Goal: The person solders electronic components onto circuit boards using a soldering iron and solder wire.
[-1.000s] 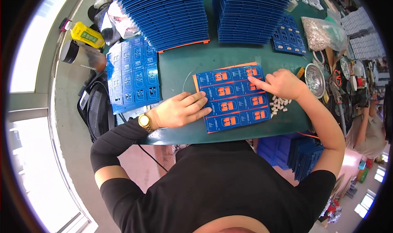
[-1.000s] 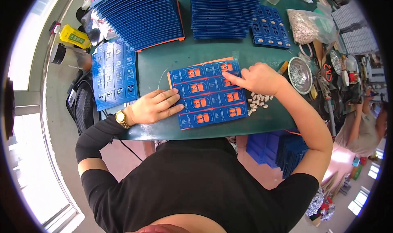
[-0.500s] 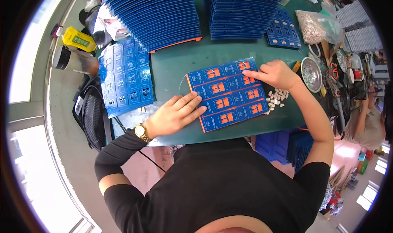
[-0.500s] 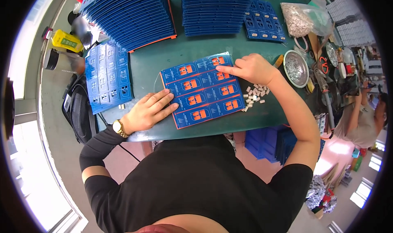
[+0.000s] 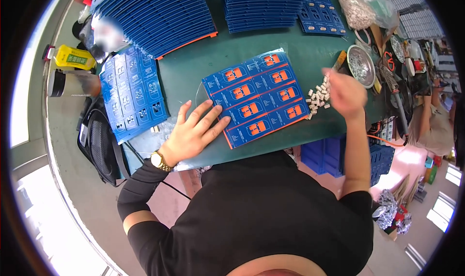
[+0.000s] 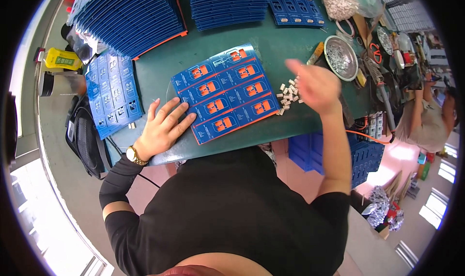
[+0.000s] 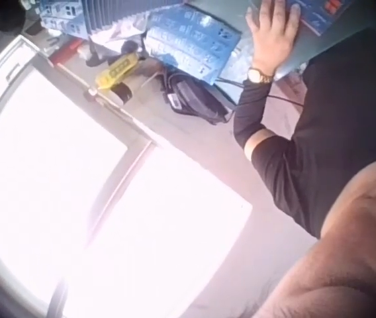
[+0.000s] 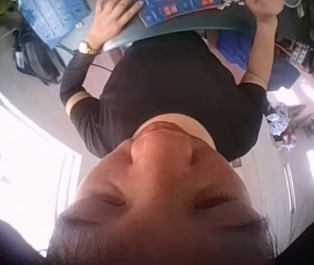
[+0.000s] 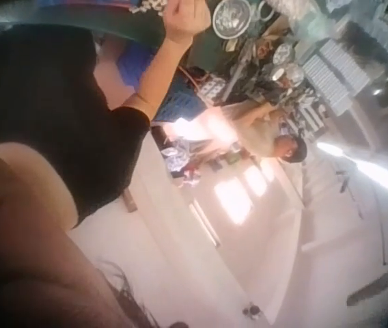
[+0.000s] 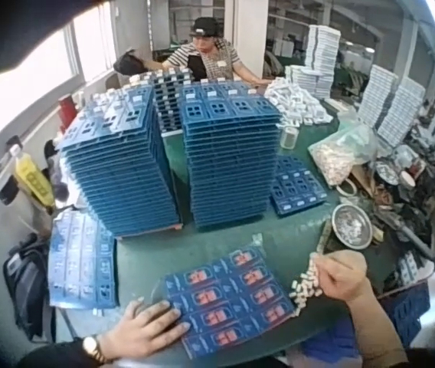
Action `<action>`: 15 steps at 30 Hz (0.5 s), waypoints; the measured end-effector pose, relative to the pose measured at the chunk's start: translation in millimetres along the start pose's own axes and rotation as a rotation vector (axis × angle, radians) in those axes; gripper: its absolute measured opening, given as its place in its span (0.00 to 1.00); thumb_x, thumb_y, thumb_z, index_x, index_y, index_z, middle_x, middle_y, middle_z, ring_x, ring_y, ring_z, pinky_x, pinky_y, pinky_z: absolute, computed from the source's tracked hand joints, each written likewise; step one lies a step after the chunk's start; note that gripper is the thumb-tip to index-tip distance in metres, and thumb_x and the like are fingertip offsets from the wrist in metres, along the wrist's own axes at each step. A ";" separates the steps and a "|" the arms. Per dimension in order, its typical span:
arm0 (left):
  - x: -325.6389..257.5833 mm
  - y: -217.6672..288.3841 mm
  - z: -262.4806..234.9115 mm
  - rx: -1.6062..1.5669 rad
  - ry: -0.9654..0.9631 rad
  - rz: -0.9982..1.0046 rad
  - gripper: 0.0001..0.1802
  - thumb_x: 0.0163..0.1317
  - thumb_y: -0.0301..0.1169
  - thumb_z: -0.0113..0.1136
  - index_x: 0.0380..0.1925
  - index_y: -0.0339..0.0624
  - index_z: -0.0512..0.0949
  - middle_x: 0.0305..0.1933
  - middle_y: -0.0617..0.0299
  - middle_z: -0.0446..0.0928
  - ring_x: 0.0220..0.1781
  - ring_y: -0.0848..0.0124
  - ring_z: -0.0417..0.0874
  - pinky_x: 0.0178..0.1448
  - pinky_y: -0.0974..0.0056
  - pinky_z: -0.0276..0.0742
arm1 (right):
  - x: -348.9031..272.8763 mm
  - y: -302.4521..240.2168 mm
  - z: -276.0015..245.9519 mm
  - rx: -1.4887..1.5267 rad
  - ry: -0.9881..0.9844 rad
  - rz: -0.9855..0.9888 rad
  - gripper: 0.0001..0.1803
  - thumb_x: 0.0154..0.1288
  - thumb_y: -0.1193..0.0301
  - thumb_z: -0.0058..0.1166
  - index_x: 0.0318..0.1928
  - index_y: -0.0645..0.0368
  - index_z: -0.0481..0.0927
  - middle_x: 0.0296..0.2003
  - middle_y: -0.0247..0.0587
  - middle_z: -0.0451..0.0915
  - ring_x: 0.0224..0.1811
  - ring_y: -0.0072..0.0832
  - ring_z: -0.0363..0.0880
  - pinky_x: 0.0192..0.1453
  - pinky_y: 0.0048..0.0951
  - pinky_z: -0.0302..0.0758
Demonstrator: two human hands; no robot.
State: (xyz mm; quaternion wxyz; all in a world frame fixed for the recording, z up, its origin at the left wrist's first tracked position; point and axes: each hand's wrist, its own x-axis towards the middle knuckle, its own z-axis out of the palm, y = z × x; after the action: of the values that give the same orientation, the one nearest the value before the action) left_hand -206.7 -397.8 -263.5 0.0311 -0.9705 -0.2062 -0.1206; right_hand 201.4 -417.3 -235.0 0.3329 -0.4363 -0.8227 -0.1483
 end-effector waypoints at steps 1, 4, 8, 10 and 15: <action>0.2 -0.1 -0.4 0.001 0.005 -0.002 0.24 0.60 0.33 0.52 0.59 0.53 0.74 0.61 0.58 0.71 0.65 0.59 0.71 0.65 0.41 0.59 | -27.1 -6.0 -9.7 -0.062 0.231 0.205 0.16 0.60 0.83 0.50 0.49 0.63 0.78 0.28 0.36 0.82 0.24 0.24 0.75 0.29 0.23 0.75; 5.6 2.3 -1.5 -0.024 0.016 -0.025 0.24 0.58 0.32 0.55 0.56 0.52 0.75 0.60 0.58 0.72 0.64 0.58 0.71 0.65 0.41 0.59 | -64.3 -31.0 -23.2 0.563 1.350 0.954 0.21 0.66 0.77 0.45 0.59 0.63 0.64 0.24 0.36 0.70 0.21 0.21 0.62 0.23 0.21 0.62; 12.8 3.8 -16.6 -0.147 0.024 -0.062 0.29 0.49 0.24 0.63 0.56 0.48 0.74 0.60 0.55 0.72 0.62 0.57 0.72 0.64 0.42 0.61 | -159.2 18.5 -72.1 1.107 1.379 1.187 0.07 0.70 0.69 0.48 0.39 0.59 0.71 0.29 0.34 0.72 0.21 0.20 0.63 0.22 0.22 0.60; 10.3 0.4 -13.2 -0.170 0.100 -0.151 0.29 0.49 0.23 0.62 0.55 0.46 0.74 0.58 0.55 0.72 0.59 0.57 0.73 0.61 0.45 0.63 | -144.8 35.1 -86.0 1.147 1.352 1.185 0.09 0.70 0.68 0.50 0.36 0.59 0.71 0.29 0.33 0.72 0.21 0.20 0.63 0.22 0.22 0.59; 15.7 -7.6 -6.9 -0.149 0.241 -0.565 0.18 0.49 0.24 0.62 0.44 0.41 0.77 0.47 0.54 0.73 0.45 0.54 0.74 0.50 0.53 0.68 | -140.9 65.8 -85.9 0.316 1.240 1.133 0.14 0.66 0.67 0.58 0.26 0.58 0.70 0.20 0.31 0.71 0.15 0.17 0.60 0.16 0.21 0.52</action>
State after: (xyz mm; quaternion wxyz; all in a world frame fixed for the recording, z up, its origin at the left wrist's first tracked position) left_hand -197.4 -385.5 -252.9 -0.0507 -0.8533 -0.4530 -0.2533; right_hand 347.1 -512.6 -270.4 0.8038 -0.5701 -0.1605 -0.0548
